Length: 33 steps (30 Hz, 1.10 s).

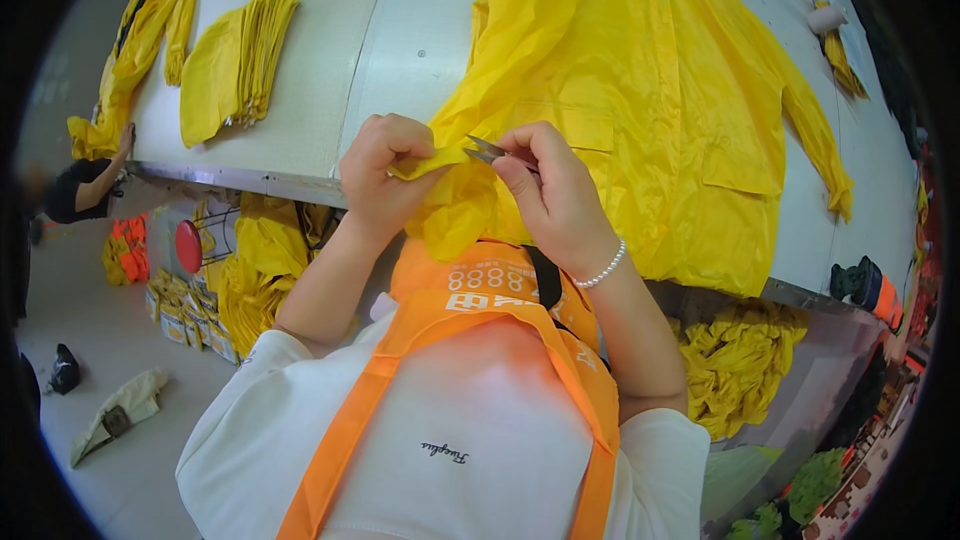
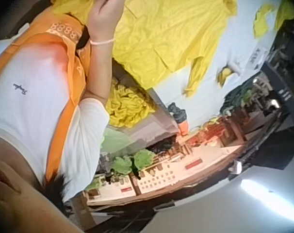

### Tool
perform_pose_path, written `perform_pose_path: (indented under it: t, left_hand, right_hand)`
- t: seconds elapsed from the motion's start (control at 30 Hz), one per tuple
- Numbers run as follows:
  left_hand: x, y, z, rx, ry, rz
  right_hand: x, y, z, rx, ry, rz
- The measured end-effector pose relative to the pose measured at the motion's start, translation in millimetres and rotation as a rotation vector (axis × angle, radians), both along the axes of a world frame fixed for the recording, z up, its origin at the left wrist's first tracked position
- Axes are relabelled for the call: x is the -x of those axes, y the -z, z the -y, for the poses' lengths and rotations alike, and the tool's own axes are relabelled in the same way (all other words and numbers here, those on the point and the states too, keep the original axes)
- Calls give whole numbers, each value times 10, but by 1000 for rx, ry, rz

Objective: The person folds a yellow raincoat on a table, aligning the sleeves and body, then folds it into a compact rectangle. The person places the folded coat into a clear plastic bag and sets it aside. The person repeats the process with another yellow raincoat.

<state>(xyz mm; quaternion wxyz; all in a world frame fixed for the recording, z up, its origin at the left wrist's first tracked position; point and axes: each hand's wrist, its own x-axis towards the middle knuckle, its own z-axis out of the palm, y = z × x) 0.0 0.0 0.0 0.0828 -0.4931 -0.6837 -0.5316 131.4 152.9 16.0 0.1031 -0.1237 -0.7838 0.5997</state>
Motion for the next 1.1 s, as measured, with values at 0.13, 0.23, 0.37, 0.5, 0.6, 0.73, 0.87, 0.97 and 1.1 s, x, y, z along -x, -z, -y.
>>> perform_pose_path:
  t: [0.13,0.23,0.37,0.5,0.6,0.73,0.87,0.97,1.1]
  left_hand:
    - [15,-23,-20,-10,6,-39]
    - [3,-19,-17,-16,4,-40]
    - [-5,3,-10,-46,-1,-32]
    - [-15,-5,19,2,-52,6]
    - [-12,14,24,80,-129,80]
    - [90,43,0,405,-107,403]
    - [-35,-81,-77,286,228,1103]
    - [-223,-68,-179,295,222,1048]
    - [303,188,-280,243,-392,481]
  right_hand:
    - [43,-20,40,-31,17,-56]
    - [46,-35,43,-121,27,-69]
    - [61,-46,56,-159,33,-85]
    - [59,-1,57,-14,48,-80]
    - [62,48,73,150,42,-130]
    - [62,99,73,37,-53,-63]
    - [233,311,1,-203,336,-134]
    - [444,372,-146,-251,558,-194]
    - [415,256,119,-118,400,-354]
